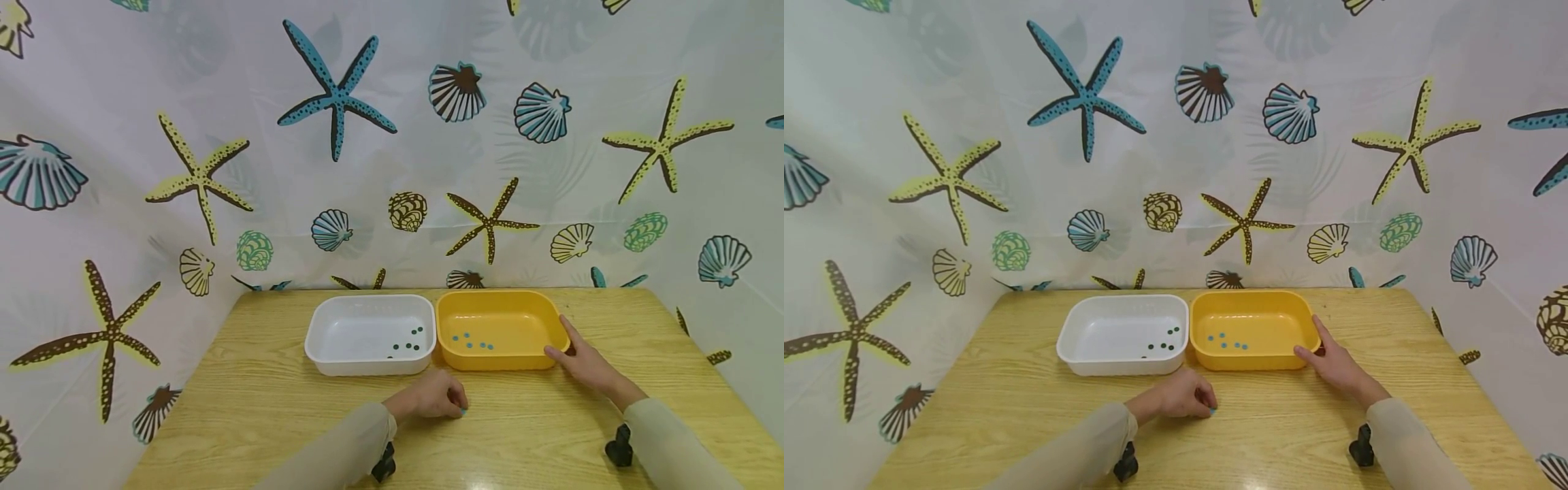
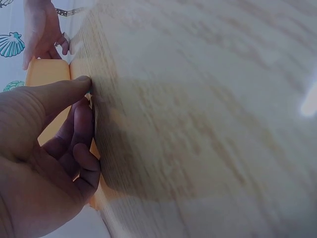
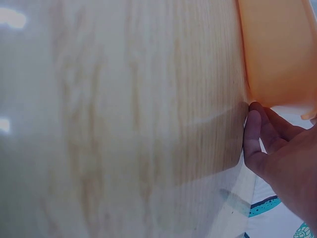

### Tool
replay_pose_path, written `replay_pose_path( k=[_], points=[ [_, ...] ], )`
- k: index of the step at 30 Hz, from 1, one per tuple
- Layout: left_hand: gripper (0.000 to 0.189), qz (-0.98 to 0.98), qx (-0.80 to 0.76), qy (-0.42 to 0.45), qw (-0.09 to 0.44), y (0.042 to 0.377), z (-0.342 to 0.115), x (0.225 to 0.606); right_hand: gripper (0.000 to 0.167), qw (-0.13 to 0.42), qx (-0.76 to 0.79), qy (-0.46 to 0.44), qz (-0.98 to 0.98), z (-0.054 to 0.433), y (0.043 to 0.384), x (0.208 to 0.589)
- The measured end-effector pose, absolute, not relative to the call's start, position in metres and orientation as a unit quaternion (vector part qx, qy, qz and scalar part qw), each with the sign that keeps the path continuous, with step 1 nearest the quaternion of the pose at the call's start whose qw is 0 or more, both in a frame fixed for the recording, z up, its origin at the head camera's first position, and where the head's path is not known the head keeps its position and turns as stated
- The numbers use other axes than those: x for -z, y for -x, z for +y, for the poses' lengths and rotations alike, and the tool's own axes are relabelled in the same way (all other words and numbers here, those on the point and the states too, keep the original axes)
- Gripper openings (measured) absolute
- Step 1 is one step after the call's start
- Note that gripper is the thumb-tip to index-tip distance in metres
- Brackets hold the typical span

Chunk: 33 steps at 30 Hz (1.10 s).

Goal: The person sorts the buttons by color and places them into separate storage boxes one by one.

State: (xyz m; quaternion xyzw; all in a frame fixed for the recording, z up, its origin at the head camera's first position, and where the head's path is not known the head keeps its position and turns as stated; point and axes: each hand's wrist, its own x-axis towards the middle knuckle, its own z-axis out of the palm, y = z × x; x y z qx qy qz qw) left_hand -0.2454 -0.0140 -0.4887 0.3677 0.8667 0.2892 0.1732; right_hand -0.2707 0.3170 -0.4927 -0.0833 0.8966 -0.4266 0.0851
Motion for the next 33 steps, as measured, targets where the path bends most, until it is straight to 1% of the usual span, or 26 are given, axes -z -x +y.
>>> replay_pose_path(
  k=[12,24,33],
  points=[
    [0.006,0.874,-0.285,-0.346,0.188,0.246,-0.018,0.489,0.089,0.079,0.422,0.087,0.899,0.317,0.271,0.494],
    [0.008,0.881,-0.279,-0.343,0.169,0.243,-0.027,0.49,0.087,0.079,0.425,0.088,0.897,0.316,0.268,0.492],
    [0.01,0.875,-0.327,-0.301,0.191,0.243,-0.036,0.488,0.088,0.082,0.426,0.086,0.897,0.315,0.268,0.489]
  ],
)
